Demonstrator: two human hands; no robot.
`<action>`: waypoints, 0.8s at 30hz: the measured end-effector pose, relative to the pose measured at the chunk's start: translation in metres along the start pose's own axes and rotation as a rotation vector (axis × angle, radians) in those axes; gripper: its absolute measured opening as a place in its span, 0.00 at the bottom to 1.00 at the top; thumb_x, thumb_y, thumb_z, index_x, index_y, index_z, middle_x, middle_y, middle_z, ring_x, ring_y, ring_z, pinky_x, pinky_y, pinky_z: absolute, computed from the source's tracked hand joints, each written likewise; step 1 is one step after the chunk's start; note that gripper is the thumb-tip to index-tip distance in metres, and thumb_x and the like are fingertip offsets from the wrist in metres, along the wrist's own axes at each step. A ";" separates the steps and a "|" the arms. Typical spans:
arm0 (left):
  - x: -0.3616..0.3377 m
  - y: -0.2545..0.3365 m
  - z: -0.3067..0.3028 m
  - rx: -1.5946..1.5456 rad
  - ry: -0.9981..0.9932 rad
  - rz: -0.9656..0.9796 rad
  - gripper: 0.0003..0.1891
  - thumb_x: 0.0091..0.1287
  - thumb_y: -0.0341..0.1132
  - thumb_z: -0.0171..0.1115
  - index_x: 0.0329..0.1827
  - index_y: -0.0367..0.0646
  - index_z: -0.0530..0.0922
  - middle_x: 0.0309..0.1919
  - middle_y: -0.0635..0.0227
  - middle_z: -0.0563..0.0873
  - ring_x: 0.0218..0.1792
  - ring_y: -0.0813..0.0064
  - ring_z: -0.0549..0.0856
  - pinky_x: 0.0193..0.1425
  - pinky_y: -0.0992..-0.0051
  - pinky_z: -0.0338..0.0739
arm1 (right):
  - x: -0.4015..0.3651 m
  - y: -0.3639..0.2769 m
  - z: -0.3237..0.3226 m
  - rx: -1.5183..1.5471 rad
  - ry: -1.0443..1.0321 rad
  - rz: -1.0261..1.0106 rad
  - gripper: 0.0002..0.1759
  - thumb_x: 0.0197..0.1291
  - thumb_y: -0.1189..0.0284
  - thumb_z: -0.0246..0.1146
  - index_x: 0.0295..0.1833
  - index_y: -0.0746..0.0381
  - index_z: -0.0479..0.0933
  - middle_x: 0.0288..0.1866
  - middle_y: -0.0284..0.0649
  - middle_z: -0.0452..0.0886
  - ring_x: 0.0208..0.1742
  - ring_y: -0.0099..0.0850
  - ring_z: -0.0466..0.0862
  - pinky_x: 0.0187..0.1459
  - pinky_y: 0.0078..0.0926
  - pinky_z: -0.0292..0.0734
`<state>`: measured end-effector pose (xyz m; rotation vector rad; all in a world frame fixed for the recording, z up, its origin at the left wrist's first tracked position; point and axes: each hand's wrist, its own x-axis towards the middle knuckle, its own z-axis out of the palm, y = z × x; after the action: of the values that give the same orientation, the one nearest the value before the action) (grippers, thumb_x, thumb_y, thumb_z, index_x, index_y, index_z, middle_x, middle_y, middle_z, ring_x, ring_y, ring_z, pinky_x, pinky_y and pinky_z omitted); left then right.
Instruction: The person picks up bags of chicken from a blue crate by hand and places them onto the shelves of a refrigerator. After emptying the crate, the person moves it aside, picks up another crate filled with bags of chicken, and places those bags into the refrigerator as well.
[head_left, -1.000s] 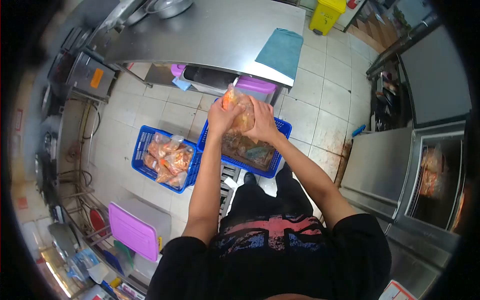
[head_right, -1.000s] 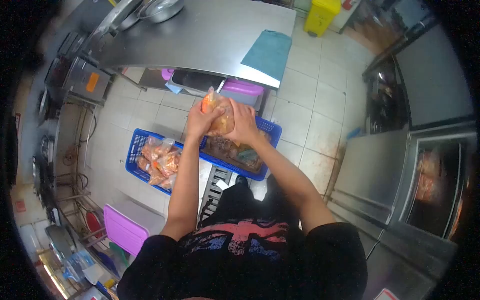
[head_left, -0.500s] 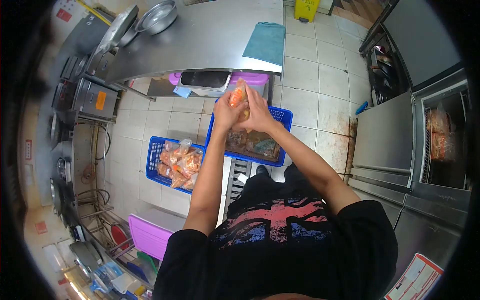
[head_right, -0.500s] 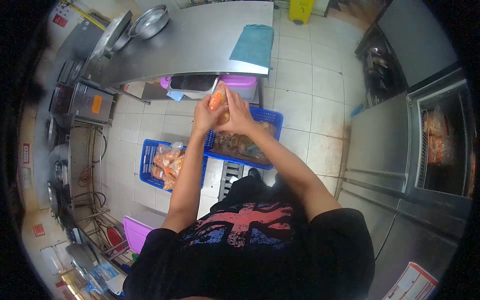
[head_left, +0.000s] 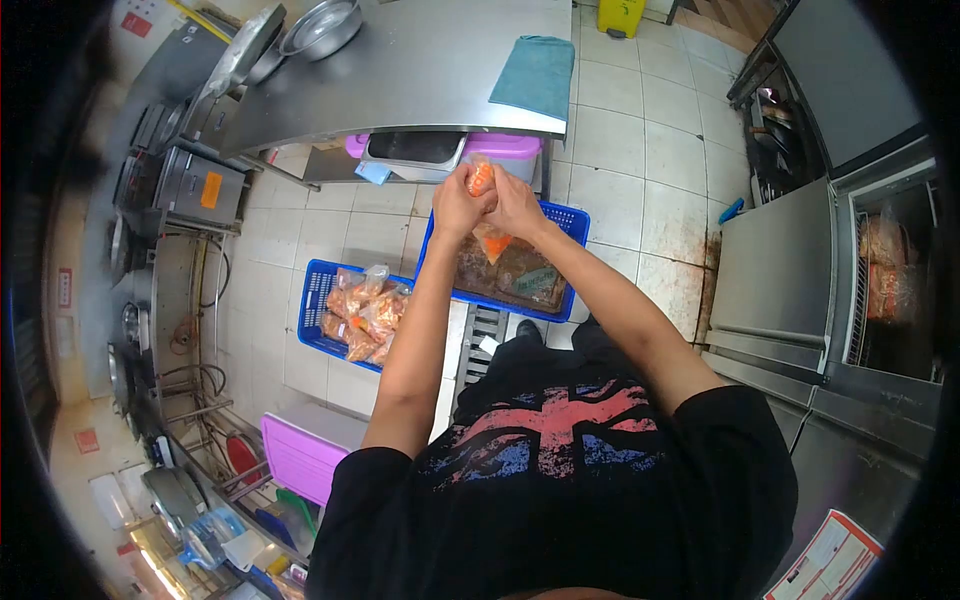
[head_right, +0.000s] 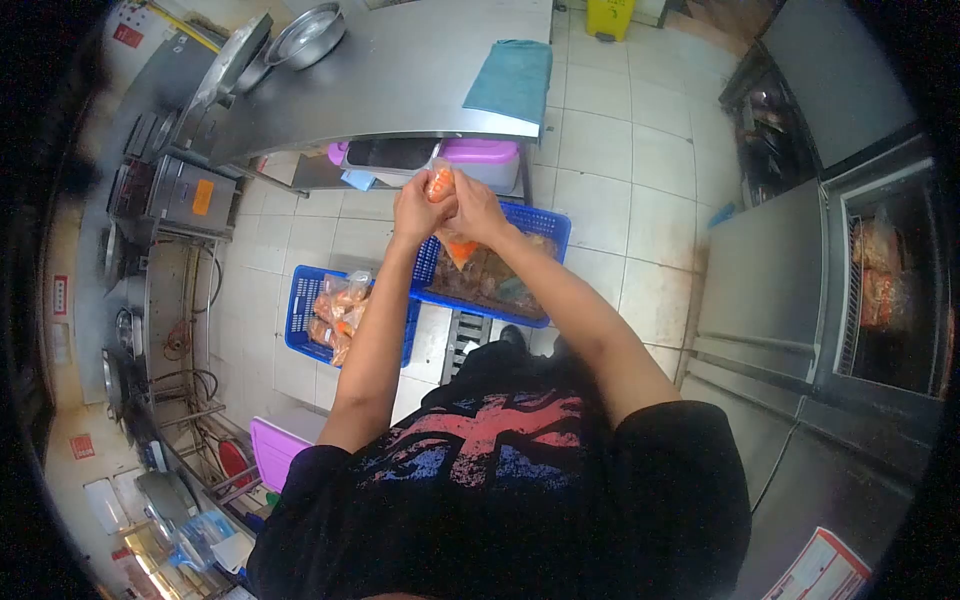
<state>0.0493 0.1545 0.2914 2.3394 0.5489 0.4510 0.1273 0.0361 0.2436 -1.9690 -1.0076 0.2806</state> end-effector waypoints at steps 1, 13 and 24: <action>0.001 0.003 -0.003 0.002 -0.003 -0.001 0.18 0.52 0.39 0.78 0.39 0.40 0.81 0.29 0.57 0.88 0.31 0.60 0.88 0.38 0.65 0.80 | 0.001 0.002 0.000 -0.008 0.111 -0.130 0.55 0.37 0.59 0.81 0.69 0.70 0.61 0.57 0.58 0.78 0.60 0.56 0.79 0.59 0.49 0.75; -0.001 -0.008 -0.047 -0.234 0.111 0.149 0.41 0.58 0.44 0.78 0.74 0.41 0.69 0.65 0.49 0.79 0.66 0.55 0.79 0.72 0.60 0.69 | -0.015 -0.026 -0.008 0.241 0.341 0.220 0.48 0.37 0.57 0.83 0.63 0.61 0.68 0.52 0.52 0.84 0.54 0.50 0.85 0.55 0.45 0.80; -0.187 -0.251 0.083 -0.156 -0.445 -0.192 0.20 0.66 0.43 0.67 0.42 0.29 0.78 0.34 0.59 0.82 0.38 0.63 0.81 0.47 0.63 0.76 | -0.108 0.075 -0.200 0.299 1.204 0.517 0.56 0.32 0.61 0.83 0.71 0.64 0.66 0.56 0.50 0.83 0.58 0.43 0.84 0.60 0.37 0.80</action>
<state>-0.1378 0.1862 0.0286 2.1194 0.4947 -0.1133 0.2060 -0.1866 0.2831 -1.6324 0.3029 -0.4357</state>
